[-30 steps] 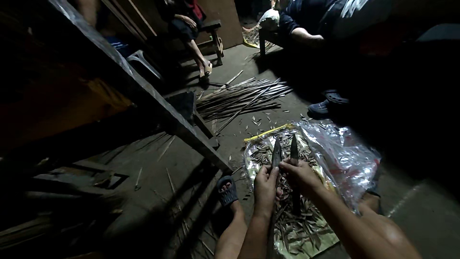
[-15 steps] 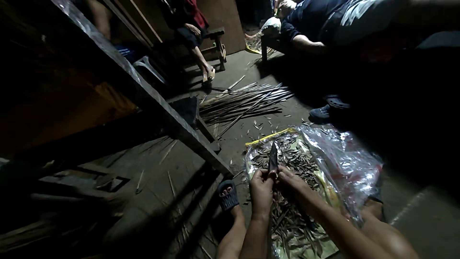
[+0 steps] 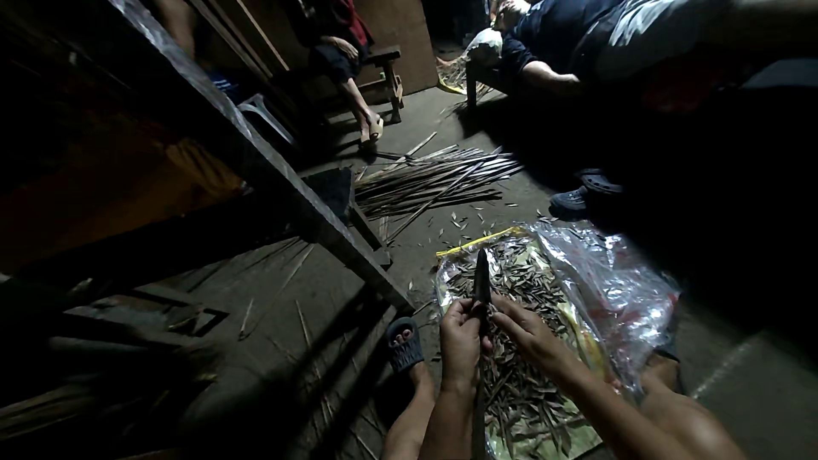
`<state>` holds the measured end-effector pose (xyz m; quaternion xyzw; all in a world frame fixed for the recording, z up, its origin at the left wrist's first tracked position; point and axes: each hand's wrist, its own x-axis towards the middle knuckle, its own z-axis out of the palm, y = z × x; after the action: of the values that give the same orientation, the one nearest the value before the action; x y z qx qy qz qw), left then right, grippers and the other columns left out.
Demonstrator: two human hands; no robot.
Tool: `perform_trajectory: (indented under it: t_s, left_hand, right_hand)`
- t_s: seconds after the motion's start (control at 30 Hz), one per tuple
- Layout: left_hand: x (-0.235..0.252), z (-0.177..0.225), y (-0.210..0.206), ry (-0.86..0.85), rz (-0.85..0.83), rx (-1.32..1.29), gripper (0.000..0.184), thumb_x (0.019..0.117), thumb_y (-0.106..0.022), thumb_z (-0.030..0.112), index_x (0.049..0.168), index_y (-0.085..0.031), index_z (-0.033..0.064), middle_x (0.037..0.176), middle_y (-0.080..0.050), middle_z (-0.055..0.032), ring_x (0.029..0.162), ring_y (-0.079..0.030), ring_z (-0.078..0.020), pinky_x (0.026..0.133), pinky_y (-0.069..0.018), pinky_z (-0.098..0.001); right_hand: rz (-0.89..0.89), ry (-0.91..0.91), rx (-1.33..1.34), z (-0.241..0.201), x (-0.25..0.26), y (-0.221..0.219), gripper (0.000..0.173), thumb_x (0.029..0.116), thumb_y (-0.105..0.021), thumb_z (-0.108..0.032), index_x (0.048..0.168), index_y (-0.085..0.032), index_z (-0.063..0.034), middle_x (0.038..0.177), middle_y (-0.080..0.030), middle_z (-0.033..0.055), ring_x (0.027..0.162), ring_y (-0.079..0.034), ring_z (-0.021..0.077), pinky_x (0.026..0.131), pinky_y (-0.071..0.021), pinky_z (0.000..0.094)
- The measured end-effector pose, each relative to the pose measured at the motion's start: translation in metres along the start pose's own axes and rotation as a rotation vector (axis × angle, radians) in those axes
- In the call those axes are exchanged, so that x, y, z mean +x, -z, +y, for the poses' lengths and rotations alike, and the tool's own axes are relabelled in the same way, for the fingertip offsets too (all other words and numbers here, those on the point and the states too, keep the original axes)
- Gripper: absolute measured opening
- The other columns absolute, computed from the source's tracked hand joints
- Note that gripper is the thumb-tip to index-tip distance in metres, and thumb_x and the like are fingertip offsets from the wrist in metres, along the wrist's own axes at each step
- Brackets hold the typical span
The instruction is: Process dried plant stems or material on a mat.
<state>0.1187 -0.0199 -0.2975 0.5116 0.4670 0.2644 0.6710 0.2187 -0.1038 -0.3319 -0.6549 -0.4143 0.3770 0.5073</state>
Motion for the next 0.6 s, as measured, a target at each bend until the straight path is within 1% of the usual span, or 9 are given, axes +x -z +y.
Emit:
perform_trajectory:
  t_s: [0.03, 0.1, 0.17, 0.2, 0.23, 0.37, 0.43, 0.5, 0.6]
  left_hand:
    - [0.0, 0.001, 0.0, -0.007, 0.011, 0.002, 0.006, 0.1013, -0.053, -0.004, 0.104, -0.059, -0.0032, 0.067, -0.058, -0.0028, 0.041, -0.047, -0.0023, 0.036, -0.0409, -0.0158]
    - [0.0, 0.001, 0.0, -0.025, 0.021, 0.039, 0.005, 0.1016, -0.057, 0.0, 0.105, -0.059, -0.0031, 0.068, -0.059, -0.003, 0.041, -0.048, -0.0025, 0.037, -0.0411, -0.0163]
    - [0.001, -0.002, -0.001, -0.046, 0.027, 0.103, 0.008, 0.1015, -0.061, 0.005, 0.105, -0.059, -0.002, 0.068, -0.057, -0.0019, 0.043, -0.048, -0.0025, 0.039, -0.0408, -0.0166]
    - [0.002, -0.004, -0.002, -0.063, 0.026, 0.127, 0.009, 0.101, -0.062, 0.006, 0.104, -0.059, -0.0016, 0.067, -0.057, -0.0015, 0.044, -0.048, -0.0029, 0.039, -0.0402, -0.0171]
    - [0.003, -0.006, -0.002, -0.076, 0.023, 0.142, 0.009, 0.1003, -0.063, 0.006, 0.103, -0.059, -0.0015, 0.067, -0.057, -0.0014, 0.045, -0.048, -0.0028, 0.04, -0.0399, -0.0173]
    - [0.0, -0.005, -0.006, -0.066, -0.006, 0.134, 0.007, 0.0988, -0.064, 0.003, 0.102, -0.059, -0.0015, 0.068, -0.059, -0.002, 0.044, -0.048, -0.002, 0.039, -0.0406, -0.0163]
    - [-0.002, -0.004, -0.006, -0.039, -0.024, 0.095, 0.006, 0.0994, -0.062, 0.0, 0.104, -0.059, -0.0022, 0.068, -0.059, -0.0028, 0.042, -0.047, -0.0022, 0.038, -0.0399, -0.0162]
    - [-0.003, -0.001, -0.005, -0.013, -0.043, 0.061, 0.007, 0.0993, -0.059, -0.003, 0.106, -0.059, -0.0031, 0.07, -0.061, -0.0038, 0.043, -0.048, -0.0022, 0.038, -0.0402, -0.0162]
    - [-0.003, 0.002, -0.003, 0.027, -0.073, -0.006, 0.008, 0.0995, -0.055, -0.007, 0.106, -0.058, -0.0025, 0.07, -0.061, -0.0026, 0.043, -0.049, -0.0013, 0.038, -0.0412, -0.0152]
  right_hand:
    - [0.0, -0.011, 0.012, 0.0, -0.001, -0.002, 0.048, 0.1083, -0.041, -0.027, 0.148, -0.05, -0.0022, 0.114, -0.068, 0.0127, 0.088, -0.06, 0.0109, 0.085, -0.0493, 0.0333]
    - [0.005, -0.043, 0.114, -0.003, -0.003, -0.005, 0.046, 0.109, -0.039, -0.026, 0.146, -0.05, -0.0008, 0.107, -0.066, 0.0071, 0.081, -0.055, 0.0049, 0.077, -0.0473, 0.0257]
    - [0.02, -0.048, 0.294, -0.004, -0.002, -0.009, 0.046, 0.1087, -0.036, -0.023, 0.146, -0.046, 0.0015, 0.092, -0.057, -0.0017, 0.067, -0.046, -0.0003, 0.062, -0.042, 0.0187]
    - [0.021, -0.052, 0.373, -0.005, -0.002, -0.009, 0.046, 0.1082, -0.035, -0.022, 0.147, -0.043, 0.0012, 0.084, -0.051, -0.0054, 0.062, -0.043, -0.0011, 0.057, -0.0399, 0.0178]
    - [0.016, -0.061, 0.427, -0.007, -0.001, -0.008, 0.045, 0.1078, -0.035, -0.022, 0.146, -0.042, 0.0004, 0.079, -0.049, -0.0071, 0.059, -0.042, -0.0011, 0.054, -0.0391, 0.0177]
    - [0.006, -0.062, 0.509, -0.004, 0.001, -0.006, 0.036, 0.1072, -0.038, -0.021, 0.137, -0.048, -0.0034, 0.075, -0.047, -0.0092, 0.056, -0.042, -0.0022, 0.052, -0.0385, 0.0162]
    - [0.018, -0.054, 0.492, -0.003, 0.001, -0.005, 0.033, 0.1067, -0.041, -0.02, 0.135, -0.05, -0.0044, 0.075, -0.048, -0.0093, 0.056, -0.042, -0.0026, 0.051, -0.0378, 0.016]
    - [0.034, -0.013, 0.381, 0.001, 0.001, -0.002, 0.037, 0.1053, -0.044, -0.02, 0.138, -0.05, -0.0028, 0.078, -0.05, -0.0081, 0.059, -0.043, -0.0024, 0.055, -0.0392, 0.017]
    - [0.05, 0.038, 0.153, 0.006, 0.0, 0.002, 0.047, 0.1049, -0.046, -0.023, 0.146, -0.048, 0.0007, 0.079, -0.055, -0.0038, 0.065, -0.045, 0.0008, 0.064, -0.0425, 0.0228]
